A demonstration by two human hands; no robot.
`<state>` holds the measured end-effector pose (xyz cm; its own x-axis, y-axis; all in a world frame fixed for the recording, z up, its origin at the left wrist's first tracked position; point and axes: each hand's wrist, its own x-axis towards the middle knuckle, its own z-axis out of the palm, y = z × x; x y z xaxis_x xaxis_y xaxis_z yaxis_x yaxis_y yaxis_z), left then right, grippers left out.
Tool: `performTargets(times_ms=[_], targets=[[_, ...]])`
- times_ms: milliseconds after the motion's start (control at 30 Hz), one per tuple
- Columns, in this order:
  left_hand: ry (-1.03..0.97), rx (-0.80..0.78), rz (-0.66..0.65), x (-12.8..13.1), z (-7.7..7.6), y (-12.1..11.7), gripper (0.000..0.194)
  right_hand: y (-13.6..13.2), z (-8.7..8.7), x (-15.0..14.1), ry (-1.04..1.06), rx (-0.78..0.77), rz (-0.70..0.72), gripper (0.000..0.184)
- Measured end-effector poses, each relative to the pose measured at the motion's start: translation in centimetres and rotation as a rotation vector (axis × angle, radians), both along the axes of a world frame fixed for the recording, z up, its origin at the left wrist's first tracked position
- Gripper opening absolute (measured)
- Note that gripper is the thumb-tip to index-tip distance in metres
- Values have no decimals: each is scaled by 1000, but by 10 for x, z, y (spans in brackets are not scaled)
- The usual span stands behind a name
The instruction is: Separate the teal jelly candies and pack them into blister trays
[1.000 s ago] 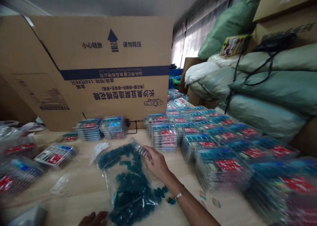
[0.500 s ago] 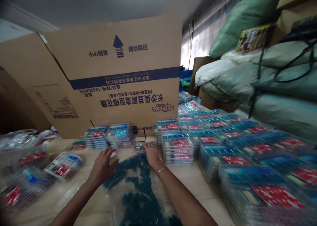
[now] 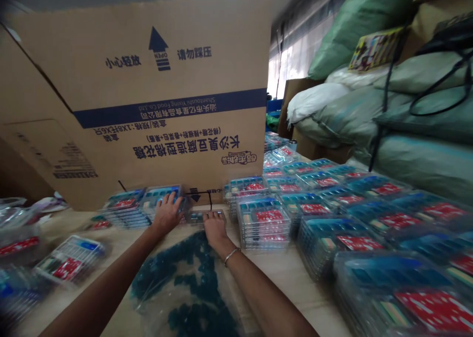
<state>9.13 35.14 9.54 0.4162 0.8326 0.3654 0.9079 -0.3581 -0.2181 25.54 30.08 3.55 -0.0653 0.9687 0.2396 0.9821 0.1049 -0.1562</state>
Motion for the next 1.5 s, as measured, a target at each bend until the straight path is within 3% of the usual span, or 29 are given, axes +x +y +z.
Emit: performTargets(times_ms=[133, 267, 400, 533, 633, 767, 867, 1033, 1167, 1233, 1333, 1400, 1500], targets=[[31, -12, 0, 0, 1, 3, 47, 12, -7, 8, 29, -30, -67, 45], [0, -80, -8, 0, 5, -6, 58, 18, -16, 20, 80, -110, 10, 56], [-80, -109, -96, -16, 4, -36, 67, 15, -25, 25, 154, -98, 53, 64], [-97, -200, 19, -56, 2, -88, 64, 8, -19, 21, 298, 99, 35, 48], [-15, -339, 199, -98, 1, -135, 53, -15, -2, 15, 356, 178, 91, 43], [58, -439, 340, -155, 0, -175, 30, -86, 15, 4, 359, 219, 400, 30], [71, -391, 451, -186, 0, -171, 27, -153, 14, 1, 292, 164, 549, 27], [49, -267, 581, -219, -2, -124, 30, -235, -1, 25, 265, 253, 453, 26], [59, -270, 514, -230, -15, -105, 32, -288, -9, 56, 250, 299, 352, 26], [68, -250, 460, -233, -20, -104, 33, -309, -14, 57, 193, 308, 344, 27], [81, -219, 393, -235, -20, -103, 34, -321, -22, 34, 59, 247, 410, 38], [91, -224, 346, -234, -19, -101, 33, -314, -30, 13, -1, 185, 455, 44], [102, -262, 269, -231, -16, -96, 27, -294, -38, -10, 0, 132, 406, 45]])
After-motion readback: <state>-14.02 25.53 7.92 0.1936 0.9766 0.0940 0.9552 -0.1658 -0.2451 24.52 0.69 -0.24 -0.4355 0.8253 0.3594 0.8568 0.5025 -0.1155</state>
